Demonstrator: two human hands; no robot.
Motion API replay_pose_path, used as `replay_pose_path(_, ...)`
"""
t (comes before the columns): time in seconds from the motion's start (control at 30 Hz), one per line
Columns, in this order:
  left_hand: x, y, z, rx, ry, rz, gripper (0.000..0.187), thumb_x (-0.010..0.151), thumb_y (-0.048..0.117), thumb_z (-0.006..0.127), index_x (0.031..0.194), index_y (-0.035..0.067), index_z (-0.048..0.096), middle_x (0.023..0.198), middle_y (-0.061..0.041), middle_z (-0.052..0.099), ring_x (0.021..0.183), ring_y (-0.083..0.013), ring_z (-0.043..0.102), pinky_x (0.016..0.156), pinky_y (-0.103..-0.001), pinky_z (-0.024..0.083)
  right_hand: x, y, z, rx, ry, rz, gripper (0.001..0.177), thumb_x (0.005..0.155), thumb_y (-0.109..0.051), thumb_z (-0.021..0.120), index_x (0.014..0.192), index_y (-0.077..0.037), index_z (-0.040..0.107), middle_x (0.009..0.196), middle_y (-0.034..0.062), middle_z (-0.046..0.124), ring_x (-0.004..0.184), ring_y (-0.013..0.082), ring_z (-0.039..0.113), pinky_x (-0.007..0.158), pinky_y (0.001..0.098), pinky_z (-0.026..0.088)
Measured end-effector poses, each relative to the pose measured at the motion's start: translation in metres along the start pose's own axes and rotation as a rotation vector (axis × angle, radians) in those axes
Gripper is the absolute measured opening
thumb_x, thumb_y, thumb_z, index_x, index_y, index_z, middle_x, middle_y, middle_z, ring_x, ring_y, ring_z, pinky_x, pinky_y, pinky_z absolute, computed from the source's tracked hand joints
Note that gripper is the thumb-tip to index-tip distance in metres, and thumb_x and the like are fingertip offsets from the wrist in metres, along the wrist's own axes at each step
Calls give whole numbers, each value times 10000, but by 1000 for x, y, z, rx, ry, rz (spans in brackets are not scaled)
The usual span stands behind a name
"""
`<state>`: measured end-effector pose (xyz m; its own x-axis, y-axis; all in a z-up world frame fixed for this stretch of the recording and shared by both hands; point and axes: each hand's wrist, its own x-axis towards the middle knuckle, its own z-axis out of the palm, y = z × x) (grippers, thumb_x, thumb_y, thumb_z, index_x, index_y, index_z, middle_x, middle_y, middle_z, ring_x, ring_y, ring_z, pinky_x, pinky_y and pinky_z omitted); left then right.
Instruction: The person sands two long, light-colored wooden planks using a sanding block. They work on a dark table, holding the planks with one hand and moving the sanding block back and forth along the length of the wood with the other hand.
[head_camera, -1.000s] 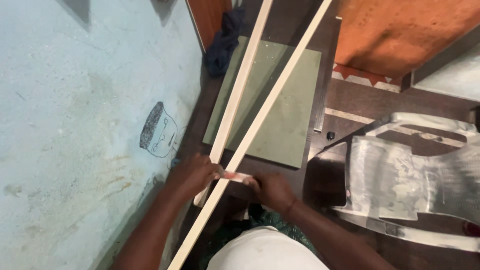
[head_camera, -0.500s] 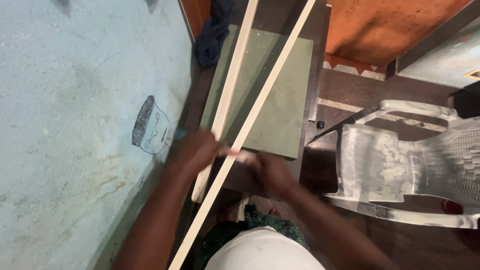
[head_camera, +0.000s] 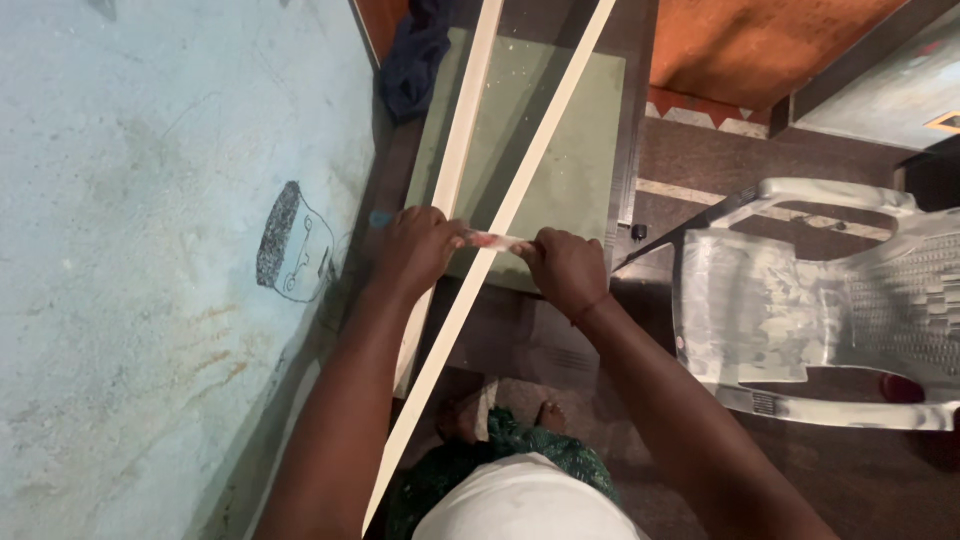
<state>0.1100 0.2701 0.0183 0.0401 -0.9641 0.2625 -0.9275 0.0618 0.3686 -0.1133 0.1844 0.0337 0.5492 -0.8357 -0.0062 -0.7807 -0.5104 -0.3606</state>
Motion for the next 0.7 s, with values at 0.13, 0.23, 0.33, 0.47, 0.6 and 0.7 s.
replay_pose_path(0.13,-19,7,-24,-89,-387,-251,188,1002,273,626,1010,262,813,936,-115,667,916,-305,673,803,-493,545,-35,-7,12,121,-160,45,368,966,-461,628,884,-112,710,799,109,729,692,353,707,734,489,525)
replay_pose_path(0.23,-65,14,-46,-75,-480,-259,226,1028,332,637,933,223,810,900,-100,681,871,-311,675,787,-504,537,-84,-18,27,253,-189,-50,283,957,-371,636,953,-116,757,850,136,741,747,358,718,704,477,543)
replay_pose_path(0.33,-98,17,-56,-12,-396,-114,180,930,313,672,1055,269,793,941,-78,687,916,-329,646,786,-503,532,-103,-24,33,260,-209,-102,324,945,-417,684,919,-104,764,880,141,747,810,384,705,717,506,536)
replay_pose_path(0.47,-83,9,-43,54,-293,-105,254,928,313,692,1174,282,750,992,-55,676,998,-301,631,850,-478,530,-63,-15,27,132,-58,-167,295,933,-383,675,847,-110,746,798,135,735,737,362,692,725,501,503)
replay_pose_path(0.6,-25,-8,-20,12,-221,-104,224,960,331,681,1152,254,767,1003,-72,676,1019,-287,643,864,-482,537,-12,-6,13,26,-93,-43,331,962,-428,634,801,-147,703,718,81,701,660,304,658,776,479,453)
replay_pose_path(0.7,-25,-3,-22,-9,-107,-75,216,913,318,686,1073,224,798,944,-79,692,974,-304,650,828,-514,530,-4,-5,12,-4,-72,-60,381,995,-477,625,825,-142,695,766,86,692,708,312,644,740,489,455)
